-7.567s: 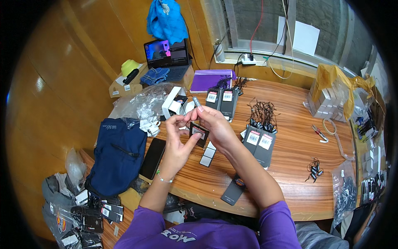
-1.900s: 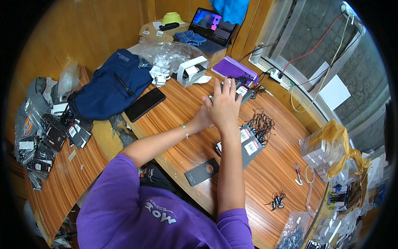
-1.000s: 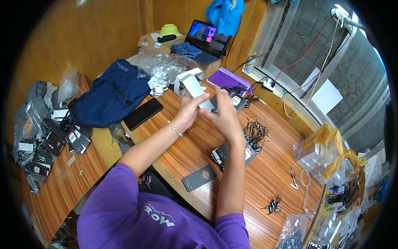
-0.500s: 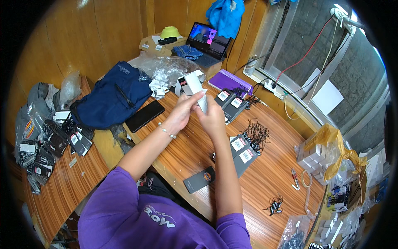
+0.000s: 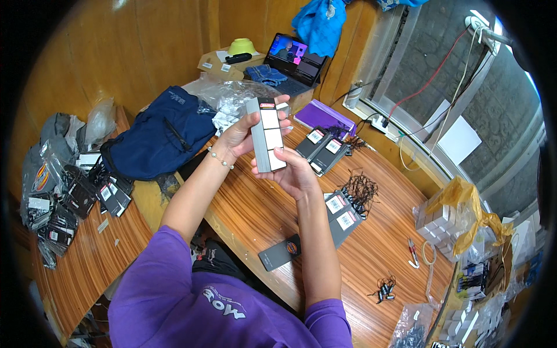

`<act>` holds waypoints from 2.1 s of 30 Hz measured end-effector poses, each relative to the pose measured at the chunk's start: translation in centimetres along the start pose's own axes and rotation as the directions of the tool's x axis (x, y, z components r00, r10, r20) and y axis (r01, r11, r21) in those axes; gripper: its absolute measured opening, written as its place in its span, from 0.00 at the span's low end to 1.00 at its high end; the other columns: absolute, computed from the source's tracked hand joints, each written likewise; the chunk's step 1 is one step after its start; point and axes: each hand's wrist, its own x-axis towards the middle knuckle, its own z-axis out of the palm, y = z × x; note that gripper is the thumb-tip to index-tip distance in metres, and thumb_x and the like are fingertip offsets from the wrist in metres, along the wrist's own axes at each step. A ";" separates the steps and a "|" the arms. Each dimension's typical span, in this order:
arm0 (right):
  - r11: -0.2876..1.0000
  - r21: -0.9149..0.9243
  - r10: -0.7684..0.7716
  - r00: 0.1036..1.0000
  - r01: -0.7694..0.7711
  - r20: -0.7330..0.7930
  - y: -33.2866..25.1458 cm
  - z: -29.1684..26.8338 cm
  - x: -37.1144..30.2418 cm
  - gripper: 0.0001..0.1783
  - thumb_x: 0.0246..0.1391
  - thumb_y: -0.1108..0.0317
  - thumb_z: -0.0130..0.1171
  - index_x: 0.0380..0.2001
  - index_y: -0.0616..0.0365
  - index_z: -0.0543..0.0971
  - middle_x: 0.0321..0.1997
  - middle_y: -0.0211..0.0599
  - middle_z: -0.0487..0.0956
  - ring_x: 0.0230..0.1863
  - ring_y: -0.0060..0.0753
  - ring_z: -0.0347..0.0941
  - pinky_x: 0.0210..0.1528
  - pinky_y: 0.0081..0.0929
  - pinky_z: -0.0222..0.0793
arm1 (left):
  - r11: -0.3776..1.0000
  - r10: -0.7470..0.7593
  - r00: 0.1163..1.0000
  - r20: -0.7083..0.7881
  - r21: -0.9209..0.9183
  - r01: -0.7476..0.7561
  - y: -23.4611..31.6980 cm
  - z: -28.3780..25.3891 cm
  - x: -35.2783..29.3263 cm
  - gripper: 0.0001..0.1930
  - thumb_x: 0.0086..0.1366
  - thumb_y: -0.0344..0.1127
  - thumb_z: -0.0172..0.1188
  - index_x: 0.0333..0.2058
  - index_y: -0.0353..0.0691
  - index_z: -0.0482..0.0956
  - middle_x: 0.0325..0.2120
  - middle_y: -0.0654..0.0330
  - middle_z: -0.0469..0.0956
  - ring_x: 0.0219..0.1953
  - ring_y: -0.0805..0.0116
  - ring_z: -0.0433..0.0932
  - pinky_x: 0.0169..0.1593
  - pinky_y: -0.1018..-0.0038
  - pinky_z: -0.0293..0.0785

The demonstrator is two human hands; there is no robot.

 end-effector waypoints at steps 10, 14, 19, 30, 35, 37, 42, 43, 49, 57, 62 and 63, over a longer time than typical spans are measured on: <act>0.995 0.088 0.048 0.999 -0.049 0.017 0.4 -0.7 0.1 0.21 0.50 0.61 0.51 0.42 0.68 0.67 0.36 0.54 0.75 0.36 0.44 0.75 0.40 0.35 0.72 | 0.994 0.043 0.992 -0.120 0.109 -0.030 -0.1 0.4 -0.6 0.42 0.44 0.44 0.70 0.54 0.35 0.57 0.37 0.57 0.75 0.44 0.64 0.75 0.51 0.68 0.71; 0.997 0.061 0.035 0.999 -0.035 0.010 0.3 -0.7 0.1 0.22 0.51 0.60 0.50 0.42 0.68 0.67 0.36 0.54 0.75 0.36 0.43 0.75 0.40 0.35 0.72 | 0.990 0.032 0.992 -0.126 0.143 -0.014 0.1 0.4 -0.4 0.37 0.46 0.42 0.69 0.51 0.36 0.61 0.37 0.57 0.75 0.43 0.63 0.75 0.50 0.69 0.72; 0.988 -0.155 -0.008 0.993 -0.010 -0.115 -0.3 0.5 -0.1 0.22 0.50 0.57 0.53 0.41 0.65 0.69 0.36 0.44 0.75 0.37 0.34 0.74 0.40 0.28 0.70 | 0.960 0.003 0.980 -0.201 0.276 0.054 0.5 0.3 -0.9 0.31 0.46 0.42 0.69 0.47 0.35 0.66 0.38 0.56 0.74 0.44 0.62 0.74 0.49 0.68 0.72; 0.751 -0.658 -0.193 0.972 0.061 -0.131 0.8 -0.1 0.5 0.24 0.38 0.62 0.68 0.37 0.63 0.71 0.32 0.31 0.74 0.32 0.19 0.69 0.34 0.18 0.66 | 0.869 -0.010 0.956 -0.294 0.471 0.154 0.7 1.5 -1.0 0.29 0.47 0.38 0.68 0.45 0.31 0.67 0.37 0.53 0.75 0.42 0.63 0.76 0.46 0.69 0.73; 0.732 -0.678 -0.186 0.977 0.064 -0.108 0.8 0.0 0.6 0.24 0.39 0.60 0.67 0.36 0.63 0.71 0.33 0.32 0.74 0.31 0.20 0.70 0.34 0.18 0.67 | 0.860 0.000 0.957 -0.288 0.488 0.147 1.1 2.0 -1.3 0.29 0.47 0.37 0.68 0.45 0.30 0.67 0.37 0.53 0.75 0.41 0.63 0.76 0.46 0.69 0.73; 0.719 -0.694 -0.146 0.985 0.044 -0.089 0.6 0.1 0.5 0.26 0.41 0.57 0.65 0.41 0.62 0.71 0.35 0.32 0.74 0.35 0.20 0.70 0.37 0.18 0.66 | 0.855 -0.016 0.958 -0.288 0.492 0.162 1.3 2.0 -1.3 0.30 0.46 0.37 0.68 0.46 0.31 0.66 0.38 0.53 0.75 0.42 0.63 0.76 0.46 0.69 0.73; 0.909 -0.417 -0.010 1.000 0.013 0.009 0.3 -1.8 -0.1 0.36 0.45 0.44 0.57 0.45 0.66 0.67 0.42 0.46 0.74 0.41 0.33 0.73 0.43 0.28 0.69 | 0.874 -0.063 0.966 -0.252 0.453 0.175 1.3 2.7 -1.8 0.30 0.45 0.39 0.69 0.44 0.33 0.66 0.36 0.54 0.74 0.42 0.63 0.75 0.47 0.68 0.73; 0.935 -0.353 0.000 1.000 0.004 0.010 0.3 -1.9 -0.2 0.38 0.45 0.41 0.56 0.46 0.67 0.67 0.43 0.49 0.74 0.42 0.36 0.73 0.45 0.30 0.69 | 0.877 -0.073 0.968 -0.239 0.448 0.177 1.2 2.9 -1.8 0.29 0.45 0.40 0.69 0.43 0.33 0.67 0.36 0.54 0.74 0.42 0.63 0.75 0.47 0.68 0.73; 0.995 -0.091 -0.014 0.988 0.028 0.151 1.3 -1.2 0.3 0.32 0.50 0.48 0.54 0.45 0.67 0.65 0.38 0.53 0.74 0.36 0.43 0.75 0.40 0.32 0.73 | 0.899 -0.113 0.980 -0.163 0.404 0.170 1.0 3.8 -1.5 0.32 0.43 0.42 0.69 0.45 0.34 0.66 0.35 0.57 0.74 0.41 0.65 0.75 0.45 0.71 0.74; 0.985 0.171 -0.069 0.970 0.028 0.234 1.1 -0.4 0.2 0.32 0.47 0.55 0.59 0.48 0.65 0.62 0.40 0.56 0.74 0.37 0.46 0.75 0.38 0.34 0.75 | 0.887 -0.139 0.984 -0.110 0.427 0.173 1.0 4.0 -0.7 0.29 0.44 0.42 0.68 0.43 0.35 0.67 0.34 0.56 0.74 0.40 0.67 0.75 0.42 0.74 0.75; 0.990 0.120 -0.107 0.958 0.077 0.265 0.2 -0.1 -0.1 0.31 0.46 0.59 0.59 0.50 0.65 0.62 0.42 0.56 0.73 0.37 0.49 0.75 0.42 0.38 0.73 | 0.891 -0.159 0.986 -0.039 0.425 0.161 0.1 4.3 -0.8 0.27 0.47 0.40 0.66 0.44 0.34 0.67 0.34 0.54 0.76 0.39 0.67 0.76 0.43 0.75 0.74; 0.991 0.115 -0.098 0.955 0.068 0.281 0.1 -0.3 -0.2 0.31 0.46 0.59 0.59 0.50 0.65 0.63 0.42 0.57 0.73 0.37 0.49 0.75 0.43 0.39 0.72 | 0.888 -0.163 0.986 -0.029 0.430 0.160 0.1 4.0 -0.7 0.27 0.48 0.40 0.66 0.44 0.34 0.67 0.34 0.54 0.76 0.39 0.67 0.76 0.43 0.75 0.74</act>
